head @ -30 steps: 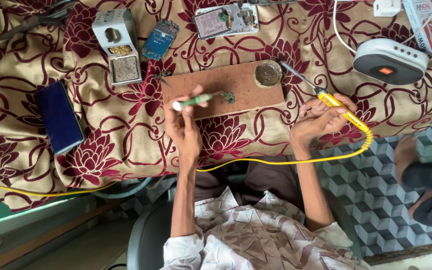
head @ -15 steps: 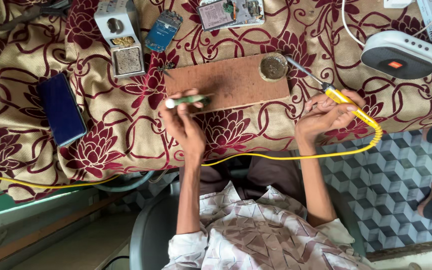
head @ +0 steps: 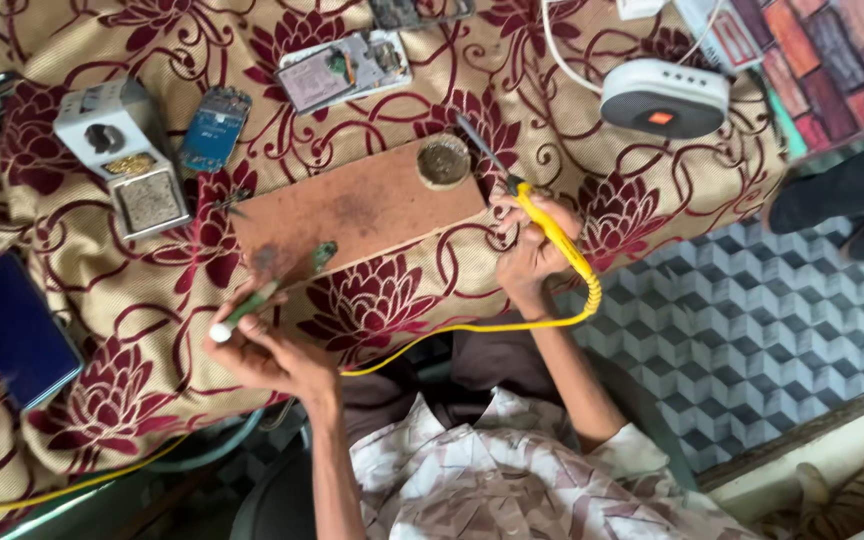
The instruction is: The person uses a soldering iron and a green-handled tool to work on a small electronic component placed on a wooden board. The person repeatedly applies the soldering iron to the component while holding it steady with the other tool.
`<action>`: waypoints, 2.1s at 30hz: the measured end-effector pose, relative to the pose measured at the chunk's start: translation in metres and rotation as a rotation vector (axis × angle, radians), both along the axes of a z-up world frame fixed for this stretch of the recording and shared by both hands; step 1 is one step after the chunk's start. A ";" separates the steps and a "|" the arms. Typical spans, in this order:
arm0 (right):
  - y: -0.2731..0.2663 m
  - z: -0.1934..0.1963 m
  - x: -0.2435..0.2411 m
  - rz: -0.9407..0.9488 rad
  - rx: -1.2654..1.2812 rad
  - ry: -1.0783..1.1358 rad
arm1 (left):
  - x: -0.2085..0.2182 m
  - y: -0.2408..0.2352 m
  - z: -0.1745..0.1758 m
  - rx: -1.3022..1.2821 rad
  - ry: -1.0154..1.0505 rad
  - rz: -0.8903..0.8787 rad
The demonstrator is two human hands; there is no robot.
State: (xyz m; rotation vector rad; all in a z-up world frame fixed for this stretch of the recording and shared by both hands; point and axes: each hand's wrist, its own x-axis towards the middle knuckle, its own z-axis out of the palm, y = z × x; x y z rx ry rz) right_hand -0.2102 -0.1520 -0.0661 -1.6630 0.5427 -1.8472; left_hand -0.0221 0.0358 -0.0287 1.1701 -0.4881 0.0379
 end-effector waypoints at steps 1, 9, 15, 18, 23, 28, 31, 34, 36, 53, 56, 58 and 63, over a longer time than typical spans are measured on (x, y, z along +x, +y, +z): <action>0.001 -0.004 0.000 0.023 -0.015 0.020 | -0.002 0.003 -0.001 -0.019 0.024 -0.047; -0.001 0.003 0.001 -0.038 0.028 0.119 | 0.000 -0.004 0.016 0.013 -0.024 -0.069; -0.008 0.005 0.002 0.071 0.043 0.014 | 0.004 0.003 0.027 0.191 -0.129 -0.033; -0.008 0.005 0.003 0.089 0.042 0.026 | -0.001 0.010 0.032 0.197 -0.155 -0.020; -0.003 0.005 -0.001 0.093 0.045 0.065 | -0.004 0.007 0.029 0.229 -0.202 -0.216; -0.002 0.008 -0.002 0.091 0.020 0.115 | 0.000 0.001 0.023 0.162 -0.085 -0.229; -0.002 0.012 -0.004 0.070 -0.028 0.170 | 0.002 -0.001 0.021 0.070 -0.061 -0.265; 0.001 0.016 -0.005 0.094 -0.049 0.189 | 0.006 -0.005 0.018 -0.001 0.003 -0.258; 0.002 0.022 -0.004 0.094 -0.101 0.228 | 0.008 -0.007 0.016 0.011 0.003 -0.234; 0.011 0.049 -0.005 0.064 -0.227 0.388 | 0.042 -0.028 0.019 0.273 -0.189 -0.110; 0.012 0.051 -0.007 0.022 -0.267 0.451 | 0.029 -0.037 0.022 0.174 -0.153 -0.205; 0.015 0.053 -0.006 -0.042 -0.312 0.495 | 0.026 -0.033 0.023 0.125 -0.109 -0.214; 0.019 0.060 -0.004 0.005 -0.258 0.468 | 0.028 -0.021 0.023 0.060 -0.081 -0.132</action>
